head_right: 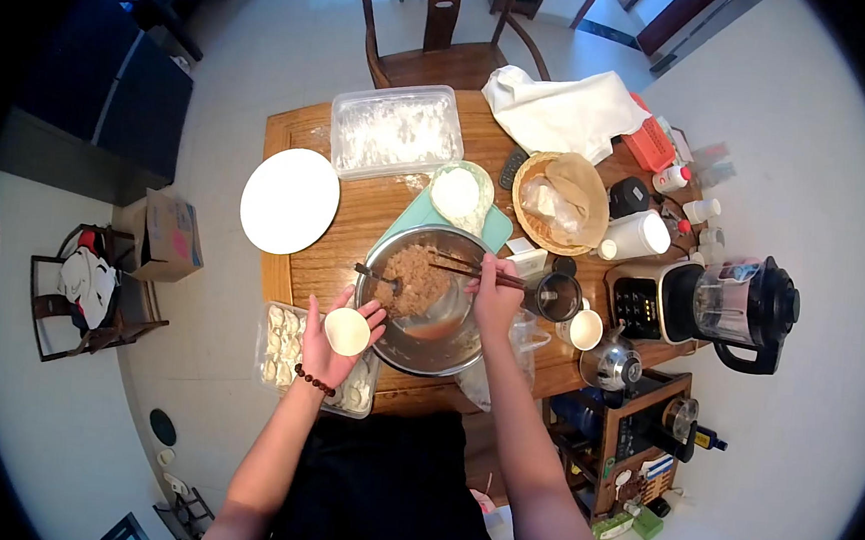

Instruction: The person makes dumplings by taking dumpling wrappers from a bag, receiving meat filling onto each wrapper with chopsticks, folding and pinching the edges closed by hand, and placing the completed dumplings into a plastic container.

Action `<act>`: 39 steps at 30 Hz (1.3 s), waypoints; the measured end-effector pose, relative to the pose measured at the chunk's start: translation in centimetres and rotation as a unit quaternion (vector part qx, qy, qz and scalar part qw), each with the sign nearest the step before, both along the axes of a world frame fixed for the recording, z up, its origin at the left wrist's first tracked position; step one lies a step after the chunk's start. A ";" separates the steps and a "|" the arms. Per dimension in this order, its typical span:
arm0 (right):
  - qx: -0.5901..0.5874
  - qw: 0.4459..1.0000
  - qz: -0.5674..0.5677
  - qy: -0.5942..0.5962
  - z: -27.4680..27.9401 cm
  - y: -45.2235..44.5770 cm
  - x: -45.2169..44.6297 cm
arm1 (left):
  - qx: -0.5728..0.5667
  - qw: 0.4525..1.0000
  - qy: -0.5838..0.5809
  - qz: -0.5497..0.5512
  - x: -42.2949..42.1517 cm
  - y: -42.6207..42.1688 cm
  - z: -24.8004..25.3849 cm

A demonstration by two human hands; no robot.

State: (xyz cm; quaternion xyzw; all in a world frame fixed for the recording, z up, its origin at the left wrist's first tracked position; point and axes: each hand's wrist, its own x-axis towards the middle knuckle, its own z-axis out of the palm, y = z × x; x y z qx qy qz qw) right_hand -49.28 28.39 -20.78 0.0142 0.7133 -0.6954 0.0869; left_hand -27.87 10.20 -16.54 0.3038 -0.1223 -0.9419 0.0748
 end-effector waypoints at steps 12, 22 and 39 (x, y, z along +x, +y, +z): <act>0.041 0.998 0.024 0.039 -0.5 0.7 -0.4 | -0.022 0.999 -0.022 -0.009 -0.5 -0.8 -0.7; -0.021 1.000 0.018 0.001 -2.4 1.3 -0.5 | -0.030 0.999 -0.024 -0.010 -0.6 -0.8 -1.5; -0.033 0.998 0.034 -0.039 -2.5 1.3 0.4 | -0.023 1.000 -0.016 -0.006 -0.7 -0.6 -1.6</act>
